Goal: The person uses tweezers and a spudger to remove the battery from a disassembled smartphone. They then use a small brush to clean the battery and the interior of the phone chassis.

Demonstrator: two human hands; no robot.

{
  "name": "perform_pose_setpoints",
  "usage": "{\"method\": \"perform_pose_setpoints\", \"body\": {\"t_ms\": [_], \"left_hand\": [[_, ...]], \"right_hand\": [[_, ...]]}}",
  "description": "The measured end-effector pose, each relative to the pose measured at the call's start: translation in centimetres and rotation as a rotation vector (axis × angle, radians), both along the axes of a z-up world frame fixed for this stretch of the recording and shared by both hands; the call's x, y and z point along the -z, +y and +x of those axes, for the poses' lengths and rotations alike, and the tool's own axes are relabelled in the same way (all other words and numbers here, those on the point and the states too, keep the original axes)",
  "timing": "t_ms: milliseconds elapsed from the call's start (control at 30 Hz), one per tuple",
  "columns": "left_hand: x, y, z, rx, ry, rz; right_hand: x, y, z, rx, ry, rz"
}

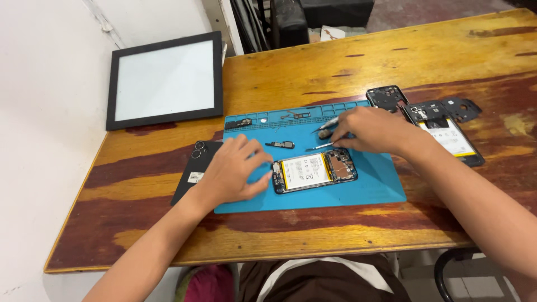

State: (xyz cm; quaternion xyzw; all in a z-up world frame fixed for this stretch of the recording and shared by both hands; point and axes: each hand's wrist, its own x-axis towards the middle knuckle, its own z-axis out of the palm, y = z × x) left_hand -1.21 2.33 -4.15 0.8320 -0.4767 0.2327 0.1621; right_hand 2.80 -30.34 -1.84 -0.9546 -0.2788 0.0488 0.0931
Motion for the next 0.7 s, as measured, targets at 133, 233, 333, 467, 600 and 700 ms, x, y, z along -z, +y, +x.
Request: {"method": "perform_pose_setpoints", "body": {"t_ms": [133, 233, 333, 467, 600, 700], "left_hand": [[-0.3, 0.9, 1.0, -0.101, -0.032, -0.109], [0.2, 1.3, 1.4, -0.142, -0.007, -0.119], [0.7, 0.8, 2.8, -0.143, -0.032, -0.006], [0.9, -0.1, 5.9, -0.072, 0.026, 0.094], [2.0, -1.5, 7.3, -0.047, 0.162, 0.060], [2.4, -1.8, 7.7, -0.066, 0.174, 0.069]], "right_hand": [[-0.5, 0.3, 0.0, -0.021, -0.022, 0.039], [-0.6, 0.2, -0.1, 0.032, -0.001, 0.056], [-0.6, -0.7, 0.2, 0.109, -0.067, 0.046], [-0.5, -2.1, 1.2, 0.096, -0.069, 0.022], [0.3, -2.6, 1.8, 0.133, -0.036, 0.059], [0.4, -2.9, 2.2, 0.069, -0.050, 0.090]]}}
